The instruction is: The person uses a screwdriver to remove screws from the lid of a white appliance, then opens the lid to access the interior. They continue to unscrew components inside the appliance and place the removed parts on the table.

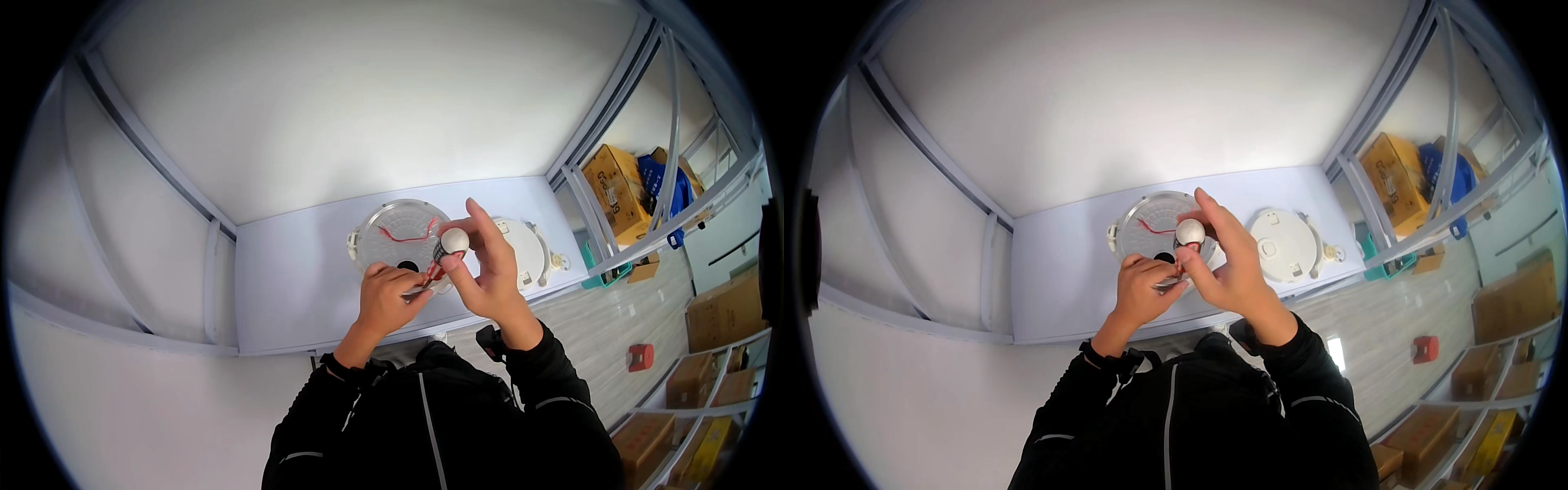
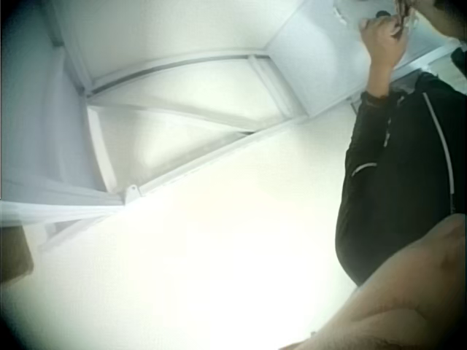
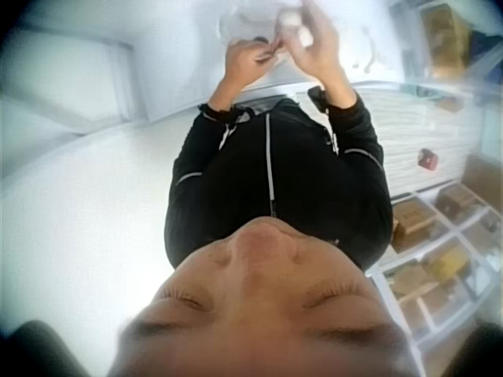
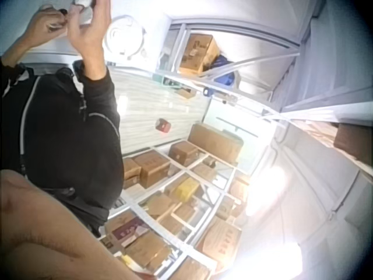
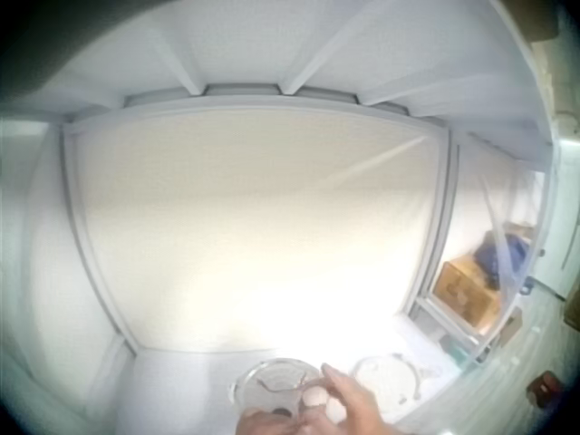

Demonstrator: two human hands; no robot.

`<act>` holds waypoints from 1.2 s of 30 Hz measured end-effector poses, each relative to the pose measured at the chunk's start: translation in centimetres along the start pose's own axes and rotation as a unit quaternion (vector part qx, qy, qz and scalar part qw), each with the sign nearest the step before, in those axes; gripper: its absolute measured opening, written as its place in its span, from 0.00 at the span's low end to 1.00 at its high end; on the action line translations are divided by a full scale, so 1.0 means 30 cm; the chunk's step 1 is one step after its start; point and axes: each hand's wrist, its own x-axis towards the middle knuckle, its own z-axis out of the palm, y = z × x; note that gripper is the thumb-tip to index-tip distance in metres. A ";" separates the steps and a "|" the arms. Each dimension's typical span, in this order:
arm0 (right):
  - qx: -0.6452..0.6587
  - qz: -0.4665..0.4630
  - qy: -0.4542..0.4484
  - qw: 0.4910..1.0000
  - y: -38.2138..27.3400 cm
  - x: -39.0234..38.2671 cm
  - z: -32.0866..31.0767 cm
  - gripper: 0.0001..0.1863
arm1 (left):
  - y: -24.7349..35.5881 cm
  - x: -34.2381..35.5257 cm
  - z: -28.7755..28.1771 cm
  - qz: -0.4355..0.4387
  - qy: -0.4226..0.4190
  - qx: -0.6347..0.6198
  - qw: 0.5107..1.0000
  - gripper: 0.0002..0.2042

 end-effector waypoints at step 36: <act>-0.049 -0.070 -0.035 0.996 -0.001 0.021 -0.038 0.27 | 0.004 -0.001 -0.015 0.006 -0.015 0.007 1.000 0.11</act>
